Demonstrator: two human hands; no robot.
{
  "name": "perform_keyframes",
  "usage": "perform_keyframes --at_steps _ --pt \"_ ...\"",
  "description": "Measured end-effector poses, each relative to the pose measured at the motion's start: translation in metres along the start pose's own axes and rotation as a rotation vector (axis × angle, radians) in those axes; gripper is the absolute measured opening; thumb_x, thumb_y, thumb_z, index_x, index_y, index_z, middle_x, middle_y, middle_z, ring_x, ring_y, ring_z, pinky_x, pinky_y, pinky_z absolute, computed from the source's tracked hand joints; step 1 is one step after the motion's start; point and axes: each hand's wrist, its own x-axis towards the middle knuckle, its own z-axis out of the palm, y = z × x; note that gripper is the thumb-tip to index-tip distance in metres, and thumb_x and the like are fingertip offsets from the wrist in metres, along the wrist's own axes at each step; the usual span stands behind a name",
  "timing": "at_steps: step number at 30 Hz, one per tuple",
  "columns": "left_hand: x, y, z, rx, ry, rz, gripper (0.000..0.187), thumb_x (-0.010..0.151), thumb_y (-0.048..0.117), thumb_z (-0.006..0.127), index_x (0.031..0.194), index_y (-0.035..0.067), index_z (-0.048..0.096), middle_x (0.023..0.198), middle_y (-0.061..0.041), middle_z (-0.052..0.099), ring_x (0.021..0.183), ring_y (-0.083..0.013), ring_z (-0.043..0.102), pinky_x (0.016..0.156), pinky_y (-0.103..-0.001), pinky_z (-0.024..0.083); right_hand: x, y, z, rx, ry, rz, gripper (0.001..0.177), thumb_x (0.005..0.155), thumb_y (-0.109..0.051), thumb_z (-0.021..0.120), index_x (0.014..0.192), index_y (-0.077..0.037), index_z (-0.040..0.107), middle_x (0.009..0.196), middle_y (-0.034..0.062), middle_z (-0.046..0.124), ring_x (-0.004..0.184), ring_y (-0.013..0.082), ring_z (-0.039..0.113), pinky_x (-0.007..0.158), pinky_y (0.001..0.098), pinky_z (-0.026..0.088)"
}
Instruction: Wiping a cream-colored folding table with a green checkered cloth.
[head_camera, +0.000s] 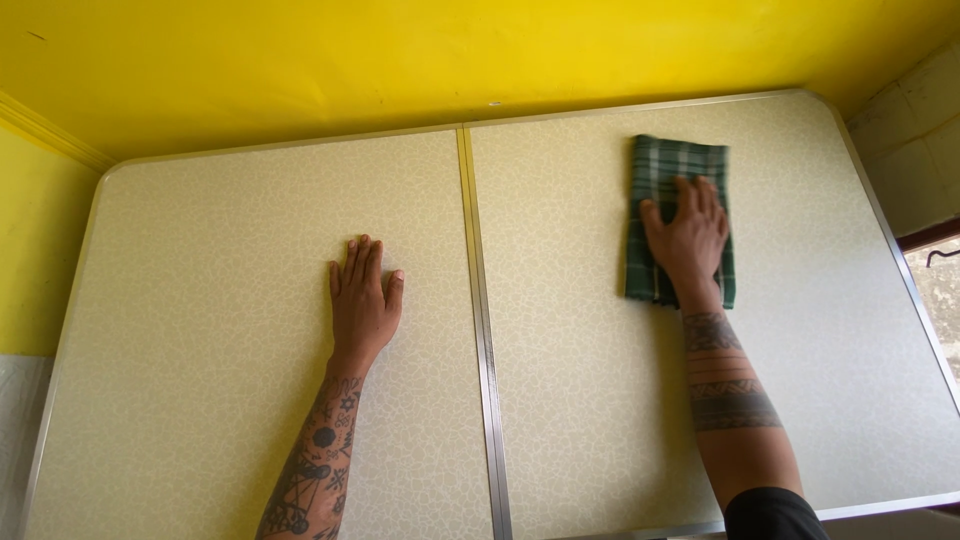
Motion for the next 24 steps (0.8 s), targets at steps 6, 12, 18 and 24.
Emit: perform_keyframes --at_steps 6,12,18,24 --pt "0.000 0.002 -0.001 0.005 -0.002 -0.019 0.061 0.107 0.038 0.043 0.153 -0.002 0.042 0.163 -0.020 0.039 0.156 -0.0337 0.026 0.125 -0.058 0.015 0.004 -0.010 0.019 -0.041 0.067 0.212 0.077 0.101 -0.054 0.044 0.159 -0.003 0.035 0.167 0.0254 0.025 0.156 0.0391 0.017 0.123 0.0562 0.013" --pt "0.000 -0.002 0.003 0.018 0.007 0.001 0.062 0.108 0.039 0.042 0.154 -0.002 0.041 0.164 -0.020 0.037 0.156 -0.0331 0.025 0.125 -0.058 0.013 -0.008 -0.078 0.039 -0.038 -0.017 0.116 0.079 0.102 -0.055 0.039 0.160 -0.003 0.028 0.168 0.0269 0.018 0.157 0.0407 0.013 0.124 0.0589 0.010" --pt "0.002 0.000 0.000 0.007 -0.017 -0.012 0.061 0.107 0.039 0.044 0.153 -0.001 0.042 0.163 -0.020 0.038 0.156 -0.0334 0.026 0.124 -0.058 0.013 -0.042 -0.169 0.076 -0.022 -0.072 -0.129 0.077 0.104 -0.054 0.038 0.159 -0.001 0.029 0.167 0.0269 0.020 0.154 0.0408 0.014 0.123 0.0568 0.010" --pt "0.001 -0.005 0.001 -0.017 -0.004 0.008 0.060 0.107 0.038 0.046 0.152 -0.001 0.044 0.162 -0.021 0.040 0.155 -0.0352 0.028 0.124 -0.058 0.015 -0.078 -0.201 0.062 0.142 -0.078 -0.379 0.074 0.100 -0.054 0.050 0.155 -0.005 0.041 0.164 0.0243 0.032 0.154 0.0381 0.025 0.124 0.0533 0.018"
